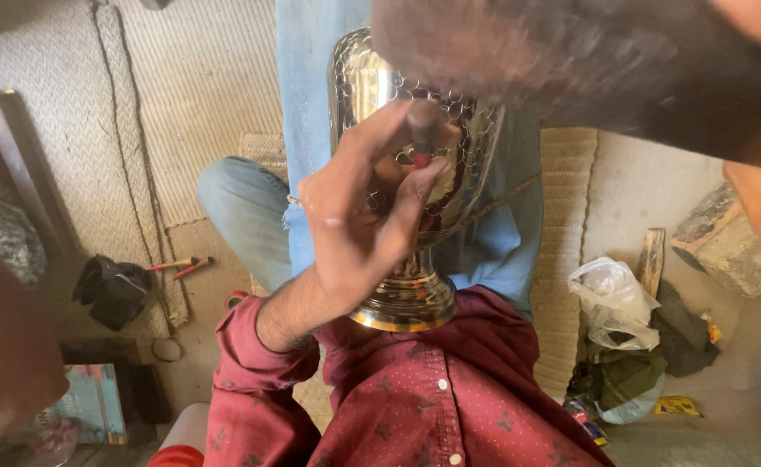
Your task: The person sits on the floor with a brass vase held between their legs and, using a small punch held in one hand and a wooden mallet in the other, repeatedly strikes the punch to chase a decorative pattern into the vase surface, repositioning the punch across the patterned area.
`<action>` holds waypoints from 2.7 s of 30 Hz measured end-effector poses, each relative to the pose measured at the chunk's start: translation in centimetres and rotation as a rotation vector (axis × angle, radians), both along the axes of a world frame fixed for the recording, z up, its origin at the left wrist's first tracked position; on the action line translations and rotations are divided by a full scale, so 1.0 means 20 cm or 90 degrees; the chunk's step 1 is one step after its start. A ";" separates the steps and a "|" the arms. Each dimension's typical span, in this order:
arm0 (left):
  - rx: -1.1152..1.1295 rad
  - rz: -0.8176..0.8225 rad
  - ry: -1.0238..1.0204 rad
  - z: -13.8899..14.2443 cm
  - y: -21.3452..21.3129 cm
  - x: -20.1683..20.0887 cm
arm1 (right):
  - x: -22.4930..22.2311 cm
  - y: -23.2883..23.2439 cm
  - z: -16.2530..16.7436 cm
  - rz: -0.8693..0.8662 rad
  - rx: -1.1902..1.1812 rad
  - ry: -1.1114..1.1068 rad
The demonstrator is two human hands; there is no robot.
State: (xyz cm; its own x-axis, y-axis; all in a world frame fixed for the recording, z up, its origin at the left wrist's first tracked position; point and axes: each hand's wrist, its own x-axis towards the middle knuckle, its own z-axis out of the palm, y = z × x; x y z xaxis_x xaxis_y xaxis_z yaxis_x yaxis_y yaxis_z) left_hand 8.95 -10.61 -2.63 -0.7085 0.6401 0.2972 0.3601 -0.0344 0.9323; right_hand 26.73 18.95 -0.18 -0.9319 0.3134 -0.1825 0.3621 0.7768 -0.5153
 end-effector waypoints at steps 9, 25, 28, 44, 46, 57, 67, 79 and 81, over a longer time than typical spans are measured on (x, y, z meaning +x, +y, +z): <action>-0.066 -0.136 0.162 0.06 0.06 -0.13 | 0.06 -0.07 0.10 0.001 0.023 -0.009; -0.139 -0.148 -0.029 0.08 0.03 -0.18 | 0.10 -0.16 0.07 0.085 0.142 0.053; -0.052 -0.200 0.015 0.07 0.02 -0.18 | 0.10 -0.12 0.07 0.086 0.203 0.045; -0.026 -0.182 0.113 0.08 0.02 -0.16 | -0.08 -0.12 0.21 0.161 0.148 0.067; -0.023 -0.151 0.123 0.08 0.01 -0.14 | -0.09 -0.13 0.23 0.175 0.146 0.065; 0.038 -0.051 0.040 -0.01 -0.03 -0.03 | -0.18 -0.14 0.33 0.215 0.144 0.062; 0.056 0.071 -0.123 -0.06 -0.01 0.04 | -0.23 -0.10 0.36 0.260 0.166 -0.035; 0.009 -0.222 0.088 0.04 0.03 -0.17 | 0.35 0.08 -0.19 -0.110 0.078 0.002; -0.012 -0.241 0.126 0.06 0.03 -0.19 | 0.41 0.02 -0.16 -0.174 -0.020 0.053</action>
